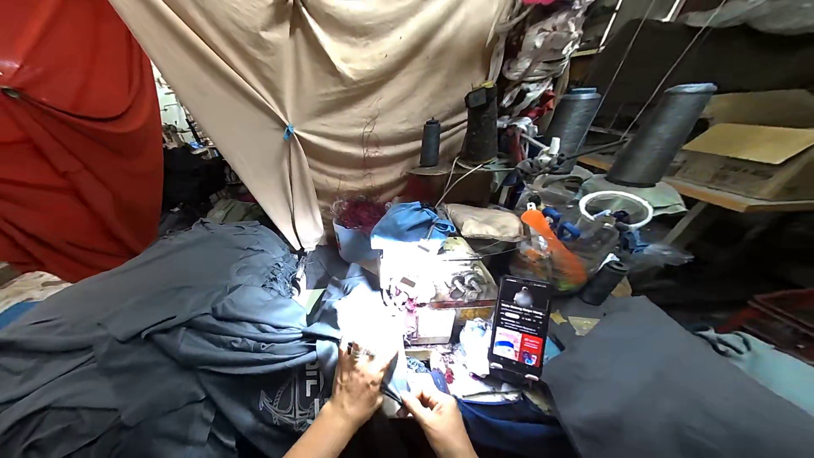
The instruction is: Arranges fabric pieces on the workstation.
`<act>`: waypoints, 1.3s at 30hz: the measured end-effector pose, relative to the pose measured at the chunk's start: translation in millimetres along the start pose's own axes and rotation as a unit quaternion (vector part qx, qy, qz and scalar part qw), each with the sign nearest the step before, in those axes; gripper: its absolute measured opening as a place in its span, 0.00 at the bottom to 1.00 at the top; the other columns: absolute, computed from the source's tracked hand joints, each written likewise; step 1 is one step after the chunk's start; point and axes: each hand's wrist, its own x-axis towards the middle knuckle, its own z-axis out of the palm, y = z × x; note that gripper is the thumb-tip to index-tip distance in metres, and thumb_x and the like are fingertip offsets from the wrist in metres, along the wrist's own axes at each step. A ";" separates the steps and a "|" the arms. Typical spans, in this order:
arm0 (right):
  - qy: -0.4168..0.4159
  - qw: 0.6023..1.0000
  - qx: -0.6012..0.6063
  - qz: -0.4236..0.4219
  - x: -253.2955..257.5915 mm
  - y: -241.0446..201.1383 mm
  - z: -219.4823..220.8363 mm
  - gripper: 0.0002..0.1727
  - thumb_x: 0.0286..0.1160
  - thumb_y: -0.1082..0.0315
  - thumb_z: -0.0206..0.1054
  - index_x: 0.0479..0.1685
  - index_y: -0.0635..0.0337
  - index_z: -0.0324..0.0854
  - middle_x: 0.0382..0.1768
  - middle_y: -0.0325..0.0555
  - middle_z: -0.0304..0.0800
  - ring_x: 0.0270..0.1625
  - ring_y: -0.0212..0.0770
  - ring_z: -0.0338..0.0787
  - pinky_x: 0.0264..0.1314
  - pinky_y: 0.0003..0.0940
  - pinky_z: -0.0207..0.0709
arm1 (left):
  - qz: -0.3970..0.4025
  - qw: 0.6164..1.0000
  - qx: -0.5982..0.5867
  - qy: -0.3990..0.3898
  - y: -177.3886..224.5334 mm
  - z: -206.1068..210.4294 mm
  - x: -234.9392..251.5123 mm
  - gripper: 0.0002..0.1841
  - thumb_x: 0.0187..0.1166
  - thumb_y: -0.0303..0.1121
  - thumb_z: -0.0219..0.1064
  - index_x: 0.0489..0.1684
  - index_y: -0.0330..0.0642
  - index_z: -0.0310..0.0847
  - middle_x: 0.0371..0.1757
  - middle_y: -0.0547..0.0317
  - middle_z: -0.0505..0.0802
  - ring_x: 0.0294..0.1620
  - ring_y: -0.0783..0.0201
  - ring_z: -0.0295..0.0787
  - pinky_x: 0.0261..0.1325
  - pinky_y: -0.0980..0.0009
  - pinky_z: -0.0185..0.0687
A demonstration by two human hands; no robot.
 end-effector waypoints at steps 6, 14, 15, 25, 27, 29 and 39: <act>0.018 0.998 -0.061 0.019 -3.8 12.0 4.2 0.12 0.75 0.71 0.69 0.23 0.64 0.85 0.22 0.39 0.92 0.27 0.28 0.91 0.39 0.26 0.86 | -0.054 0.976 0.030 -0.208 9.5 -4.2 25.3 0.42 0.62 0.22 0.70 0.87 0.58 0.71 0.79 0.45 0.83 0.81 0.37 0.75 0.78 0.28 0.59; 0.053 0.995 -0.086 -0.026 56.9 -2.2 6.8 0.09 0.76 0.70 0.67 0.31 0.66 0.88 0.26 0.40 0.89 0.32 0.29 0.87 0.43 0.31 0.83 | -0.011 0.996 -0.021 -0.088 -10.3 0.0 26.1 0.26 0.70 0.23 0.68 0.71 0.46 0.87 0.70 0.41 0.90 0.74 0.33 0.83 0.75 0.23 0.62; 0.058 0.994 -0.087 -0.026 68.1 -6.3 7.9 0.10 0.76 0.69 0.67 0.32 0.67 0.89 0.28 0.42 0.90 0.34 0.31 0.87 0.45 0.33 0.81 | 0.003 0.998 -0.016 -0.066 -13.6 2.0 28.7 0.23 0.71 0.23 0.68 0.67 0.47 0.89 0.67 0.43 0.92 0.71 0.35 0.86 0.74 0.26 0.66; 0.069 0.994 0.037 0.070 108.3 -23.0 18.1 0.10 0.85 0.69 0.62 0.50 0.70 0.79 0.18 0.39 0.81 0.17 0.30 0.81 0.23 0.25 0.78 | 0.027 0.995 -0.092 -0.001 -34.0 11.8 52.6 0.16 0.75 0.24 0.64 0.51 0.50 0.95 0.59 0.57 0.96 0.66 0.47 0.90 0.73 0.38 0.76; 0.071 0.995 0.019 0.072 107.5 -23.1 18.1 0.12 0.84 0.68 0.62 0.52 0.71 0.79 0.19 0.40 0.82 0.18 0.31 0.81 0.24 0.27 0.79 | 0.021 0.996 -0.091 -0.012 -34.6 12.9 52.6 0.16 0.75 0.24 0.63 0.52 0.51 0.95 0.60 0.57 0.96 0.67 0.48 0.90 0.74 0.39 0.74; 0.075 0.994 0.017 0.080 107.0 -23.4 18.7 0.13 0.86 0.67 0.62 0.52 0.71 0.79 0.19 0.40 0.81 0.18 0.31 0.81 0.24 0.27 0.79 | -0.005 0.994 -0.087 -0.064 -34.9 12.7 56.8 0.18 0.75 0.22 0.63 0.56 0.49 0.94 0.66 0.51 0.93 0.71 0.44 0.87 0.77 0.38 0.71; 0.066 0.995 0.037 0.065 104.4 -18.9 15.5 0.11 0.84 0.71 0.63 0.55 0.72 0.76 0.19 0.40 0.83 0.18 0.30 0.82 0.23 0.25 0.79 | -0.144 0.956 -0.091 -0.239 -34.8 18.7 86.9 0.22 0.86 0.30 0.58 0.78 0.35 0.79 0.83 0.35 0.77 0.88 0.37 0.65 0.90 0.39 0.48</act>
